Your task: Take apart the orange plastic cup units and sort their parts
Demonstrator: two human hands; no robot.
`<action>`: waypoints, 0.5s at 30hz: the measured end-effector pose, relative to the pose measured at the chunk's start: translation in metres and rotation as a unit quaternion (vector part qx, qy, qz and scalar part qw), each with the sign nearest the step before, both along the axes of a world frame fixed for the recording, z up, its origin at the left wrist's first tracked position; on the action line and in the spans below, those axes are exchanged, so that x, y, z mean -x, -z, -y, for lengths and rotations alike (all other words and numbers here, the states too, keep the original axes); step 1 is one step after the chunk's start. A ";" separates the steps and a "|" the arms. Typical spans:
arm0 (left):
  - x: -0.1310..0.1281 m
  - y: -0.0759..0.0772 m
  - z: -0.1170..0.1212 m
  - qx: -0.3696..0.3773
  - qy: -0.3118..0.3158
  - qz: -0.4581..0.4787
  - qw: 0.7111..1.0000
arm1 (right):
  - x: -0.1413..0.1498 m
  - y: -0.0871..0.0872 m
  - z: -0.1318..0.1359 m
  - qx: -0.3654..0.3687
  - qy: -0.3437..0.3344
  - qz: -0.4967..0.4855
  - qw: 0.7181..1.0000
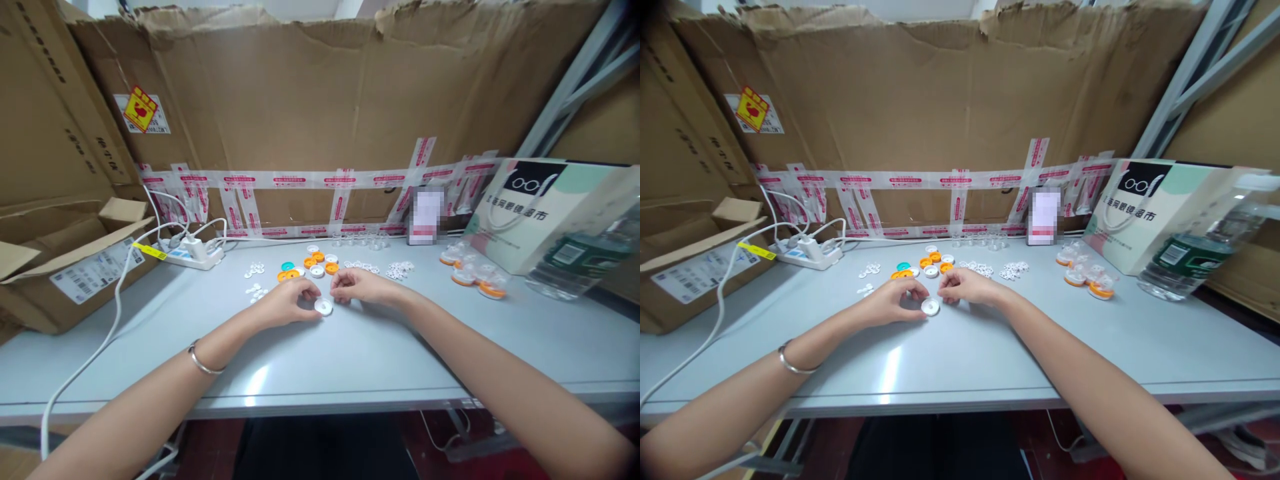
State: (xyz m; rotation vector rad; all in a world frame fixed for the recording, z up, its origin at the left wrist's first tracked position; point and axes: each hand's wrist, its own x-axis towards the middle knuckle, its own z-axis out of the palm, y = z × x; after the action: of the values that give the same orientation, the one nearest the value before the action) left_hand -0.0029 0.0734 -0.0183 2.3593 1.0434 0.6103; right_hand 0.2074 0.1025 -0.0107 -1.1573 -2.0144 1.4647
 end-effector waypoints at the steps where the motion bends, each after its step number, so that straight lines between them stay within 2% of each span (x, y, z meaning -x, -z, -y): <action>1: 0.003 -0.003 -0.001 0.000 0.002 -0.005 1.000 | 0.000 0.001 -0.001 -0.006 0.014 -0.001 1.000; 4: 0.014 -0.013 -0.006 -0.003 -0.013 -0.014 1.000 | -0.001 0.002 -0.005 -0.034 0.049 -0.007 0.998; 8: 0.031 -0.023 -0.015 -0.028 -0.082 -0.015 0.996 | -0.009 -0.008 -0.010 -0.082 0.112 -0.029 0.990; 12: 0.038 -0.027 -0.020 -0.038 -0.117 -0.022 0.992 | -0.035 -0.028 -0.018 -0.159 0.231 -0.118 0.953; 15: 0.038 -0.028 -0.022 -0.047 -0.119 -0.030 0.991 | -0.055 -0.033 -0.027 -0.170 0.279 -0.138 0.935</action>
State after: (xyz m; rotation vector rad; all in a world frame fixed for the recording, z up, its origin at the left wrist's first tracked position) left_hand -0.0412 0.0950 0.0092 2.3633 1.3645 0.6908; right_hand 0.2625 0.1294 0.0225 -1.1639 -1.4979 0.8930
